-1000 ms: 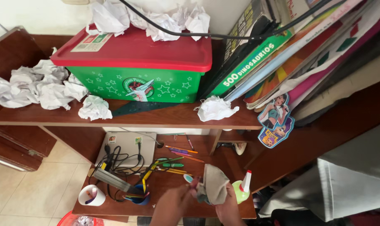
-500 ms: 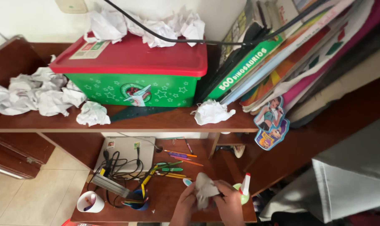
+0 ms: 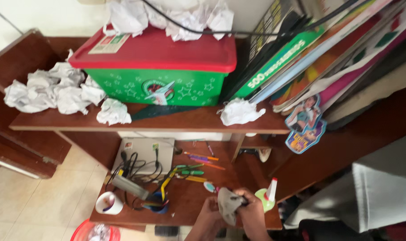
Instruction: The person wipes a pencil with a cloth after applying liquid from a spray bottle and handles various pens and stationary items on a wooden shelf.
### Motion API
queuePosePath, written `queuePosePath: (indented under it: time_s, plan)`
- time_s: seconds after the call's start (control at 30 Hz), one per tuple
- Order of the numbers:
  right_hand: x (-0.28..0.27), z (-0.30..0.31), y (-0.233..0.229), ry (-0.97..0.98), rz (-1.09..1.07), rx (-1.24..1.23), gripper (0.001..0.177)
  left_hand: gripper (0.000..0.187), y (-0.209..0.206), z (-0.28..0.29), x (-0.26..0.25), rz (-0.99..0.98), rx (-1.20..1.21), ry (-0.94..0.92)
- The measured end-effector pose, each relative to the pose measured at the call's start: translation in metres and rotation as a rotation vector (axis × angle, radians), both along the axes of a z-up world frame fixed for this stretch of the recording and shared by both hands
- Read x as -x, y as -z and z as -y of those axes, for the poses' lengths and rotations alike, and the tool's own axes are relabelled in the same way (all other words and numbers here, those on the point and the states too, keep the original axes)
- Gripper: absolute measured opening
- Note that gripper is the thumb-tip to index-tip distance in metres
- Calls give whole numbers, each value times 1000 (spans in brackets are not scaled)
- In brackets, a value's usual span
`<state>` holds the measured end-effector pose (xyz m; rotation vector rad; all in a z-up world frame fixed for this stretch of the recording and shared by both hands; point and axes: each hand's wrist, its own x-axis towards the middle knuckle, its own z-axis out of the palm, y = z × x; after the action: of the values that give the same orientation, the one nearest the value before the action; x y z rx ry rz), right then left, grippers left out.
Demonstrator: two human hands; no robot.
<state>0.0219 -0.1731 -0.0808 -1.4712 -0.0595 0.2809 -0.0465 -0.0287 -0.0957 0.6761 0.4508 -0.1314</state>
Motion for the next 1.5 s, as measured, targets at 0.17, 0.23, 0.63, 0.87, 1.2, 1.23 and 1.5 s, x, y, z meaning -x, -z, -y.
queuePosePath:
  time_s: [0.17, 0.23, 0.63, 0.87, 1.2, 1.23, 1.5]
  plan:
    - [0, -8, -14, -18, -234, -235, 31, 52, -39, -15, 12, 71, -340, -13]
    - [2, -8, -25, 18, -321, -474, 32, 53, -49, -22, 14, 143, -444, -21]
    - [10, -24, -37, -271, -330, -443, 25, 10, -62, -29, 22, 409, -1485, -231]
    - [7, -24, -47, -191, 75, -31, 17, 12, -110, -24, 23, 93, -1254, -155]
    - [12, -37, -35, -243, 448, 192, 19, 21, -82, -41, 17, 145, -1191, -133]
    - [15, -41, -37, -237, 481, 216, 20, 22, -75, -47, 20, 82, -1094, -100]
    - [17, -76, -10, -353, -238, -280, 19, 15, -93, -83, 46, -156, -733, -254]
